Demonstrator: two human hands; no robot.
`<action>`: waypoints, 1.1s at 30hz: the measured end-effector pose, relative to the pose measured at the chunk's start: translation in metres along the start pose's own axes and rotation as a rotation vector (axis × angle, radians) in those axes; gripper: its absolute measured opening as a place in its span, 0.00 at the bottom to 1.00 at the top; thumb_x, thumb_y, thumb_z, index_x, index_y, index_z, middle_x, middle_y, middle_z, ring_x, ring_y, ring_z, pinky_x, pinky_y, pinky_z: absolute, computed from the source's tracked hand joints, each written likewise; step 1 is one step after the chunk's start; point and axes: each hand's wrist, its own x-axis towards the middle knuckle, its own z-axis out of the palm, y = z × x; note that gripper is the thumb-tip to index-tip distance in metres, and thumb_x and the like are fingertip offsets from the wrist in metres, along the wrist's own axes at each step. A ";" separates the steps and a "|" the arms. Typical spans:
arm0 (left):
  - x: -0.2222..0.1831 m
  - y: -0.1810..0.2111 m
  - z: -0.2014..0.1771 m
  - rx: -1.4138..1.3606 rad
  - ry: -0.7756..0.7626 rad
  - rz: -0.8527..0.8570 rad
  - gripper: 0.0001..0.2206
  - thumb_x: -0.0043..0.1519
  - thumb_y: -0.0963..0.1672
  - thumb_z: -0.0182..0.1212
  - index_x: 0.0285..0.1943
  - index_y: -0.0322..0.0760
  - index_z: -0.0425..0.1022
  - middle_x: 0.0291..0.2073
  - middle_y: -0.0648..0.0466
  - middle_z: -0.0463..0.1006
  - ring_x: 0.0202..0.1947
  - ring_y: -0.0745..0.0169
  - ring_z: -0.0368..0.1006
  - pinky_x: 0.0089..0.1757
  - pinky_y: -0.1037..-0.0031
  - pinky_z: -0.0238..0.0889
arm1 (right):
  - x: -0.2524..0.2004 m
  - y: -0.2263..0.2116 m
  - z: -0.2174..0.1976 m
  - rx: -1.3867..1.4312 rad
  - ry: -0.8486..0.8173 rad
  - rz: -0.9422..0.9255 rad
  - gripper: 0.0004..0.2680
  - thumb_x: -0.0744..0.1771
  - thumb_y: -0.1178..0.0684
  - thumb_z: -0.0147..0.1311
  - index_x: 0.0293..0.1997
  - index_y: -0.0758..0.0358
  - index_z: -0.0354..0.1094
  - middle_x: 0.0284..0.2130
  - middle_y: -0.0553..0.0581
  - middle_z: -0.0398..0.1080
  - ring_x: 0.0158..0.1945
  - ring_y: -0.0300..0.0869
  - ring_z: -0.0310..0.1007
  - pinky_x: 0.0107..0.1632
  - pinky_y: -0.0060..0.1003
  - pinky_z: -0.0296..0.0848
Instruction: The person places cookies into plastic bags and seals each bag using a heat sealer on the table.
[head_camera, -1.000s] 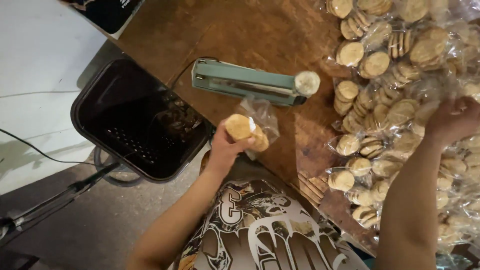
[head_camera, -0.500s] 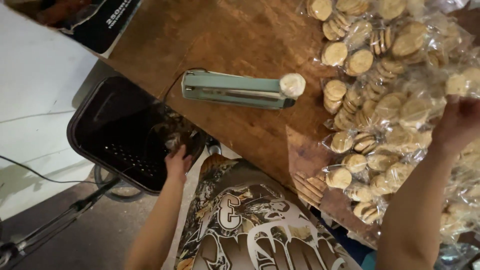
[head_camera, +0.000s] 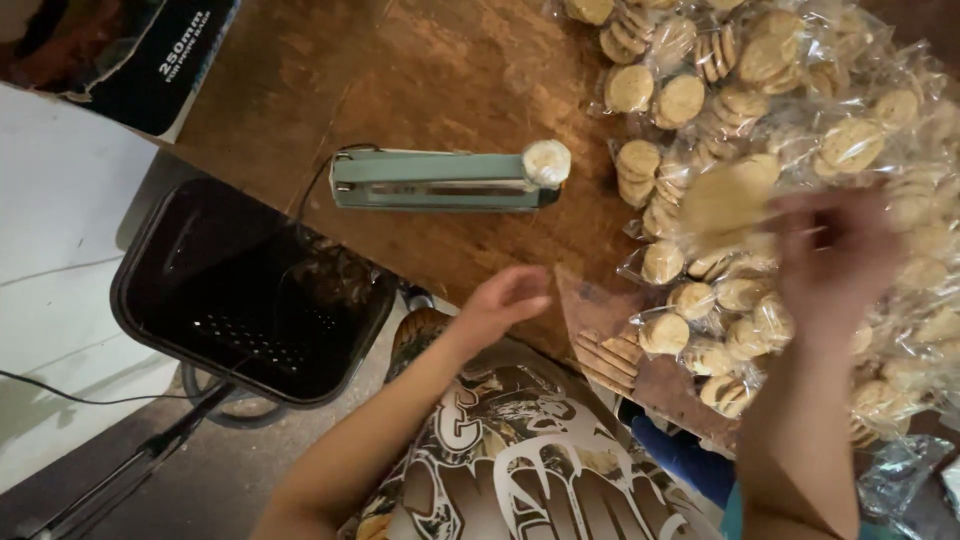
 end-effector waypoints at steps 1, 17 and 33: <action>0.010 0.013 0.013 -0.013 -0.021 0.029 0.30 0.62 0.47 0.67 0.72 0.37 0.63 0.66 0.49 0.69 0.67 0.58 0.65 0.63 0.66 0.59 | -0.006 -0.015 0.011 -0.151 -0.024 -0.070 0.02 0.73 0.62 0.56 0.46 0.61 0.73 0.28 0.58 0.71 0.20 0.36 0.66 0.21 0.28 0.59; 0.040 -0.015 0.012 -0.785 -0.195 -0.111 0.25 0.64 0.40 0.64 0.71 0.32 0.63 0.60 0.47 0.74 0.59 0.54 0.75 0.59 0.62 0.72 | -0.020 -0.066 0.089 0.381 -0.603 -0.001 0.09 0.65 0.54 0.67 0.48 0.53 0.72 0.43 0.53 0.74 0.47 0.41 0.76 0.51 0.38 0.77; 0.036 -0.007 0.016 -0.859 -0.164 -0.162 0.26 0.64 0.42 0.64 0.71 0.34 0.60 0.59 0.47 0.74 0.58 0.52 0.75 0.57 0.60 0.73 | -0.038 -0.077 0.107 0.249 -0.525 0.546 0.04 0.67 0.56 0.61 0.43 0.61 0.73 0.39 0.53 0.77 0.40 0.39 0.78 0.42 0.36 0.80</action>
